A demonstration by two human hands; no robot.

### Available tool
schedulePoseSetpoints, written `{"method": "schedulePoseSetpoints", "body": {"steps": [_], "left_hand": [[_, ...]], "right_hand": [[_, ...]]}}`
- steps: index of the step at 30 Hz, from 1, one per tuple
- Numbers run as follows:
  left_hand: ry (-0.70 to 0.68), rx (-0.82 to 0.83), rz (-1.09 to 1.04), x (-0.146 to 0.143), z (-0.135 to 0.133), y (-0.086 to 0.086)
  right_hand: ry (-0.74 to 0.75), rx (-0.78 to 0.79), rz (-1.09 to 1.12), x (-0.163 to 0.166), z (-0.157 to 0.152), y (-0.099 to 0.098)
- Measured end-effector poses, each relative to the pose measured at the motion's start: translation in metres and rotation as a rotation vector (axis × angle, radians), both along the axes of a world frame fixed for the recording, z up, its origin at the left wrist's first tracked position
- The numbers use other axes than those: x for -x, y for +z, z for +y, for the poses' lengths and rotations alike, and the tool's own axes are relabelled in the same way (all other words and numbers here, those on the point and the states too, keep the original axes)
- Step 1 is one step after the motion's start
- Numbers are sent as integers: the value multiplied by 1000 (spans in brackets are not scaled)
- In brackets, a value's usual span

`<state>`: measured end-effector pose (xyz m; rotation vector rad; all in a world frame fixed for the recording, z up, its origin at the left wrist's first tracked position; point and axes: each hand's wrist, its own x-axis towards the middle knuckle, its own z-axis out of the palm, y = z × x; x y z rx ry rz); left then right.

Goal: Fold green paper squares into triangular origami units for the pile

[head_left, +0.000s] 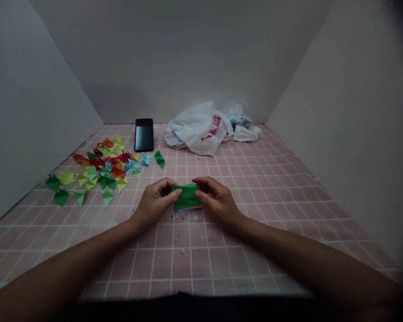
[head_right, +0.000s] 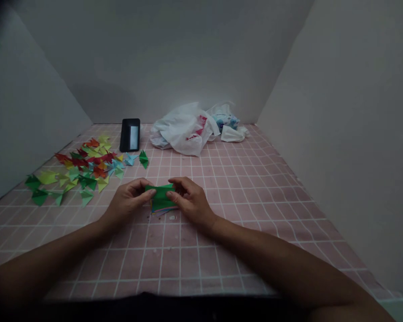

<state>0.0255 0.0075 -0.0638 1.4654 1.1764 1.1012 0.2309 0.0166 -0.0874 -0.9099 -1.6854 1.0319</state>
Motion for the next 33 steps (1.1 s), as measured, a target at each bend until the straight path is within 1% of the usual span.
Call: {"method": "schedulePoseSetpoints", "body": {"steps": [2,4,8,15,20,22,27,30,33], "left_hand": [[-42,-22,54,-1,-3,1],[-59,-29,103,-2,-5,1],[-84,-13,131,-2,-7,1],[-119,14,67,-3,-9,4],[-111,-15,100,0,-7,6],[-111,-12,78,0,-6,6],[-150,93,-55,-3,-7,5],[-179,148,-18,-5,-9,2],[-184,156,27,-6,-9,-1]], "right_hand": [[57,38,-1,2,-2,2],[98,44,-31,3,-4,5],[122,47,-75,4,-6,6],[92,17,-122,4,-5,5],[86,11,-144,4,-5,6],[78,6,-139,4,-6,6],[18,1,-68,5,-6,5],[20,-41,-75,6,-7,5],[22,-90,-104,6,-9,4]]}}
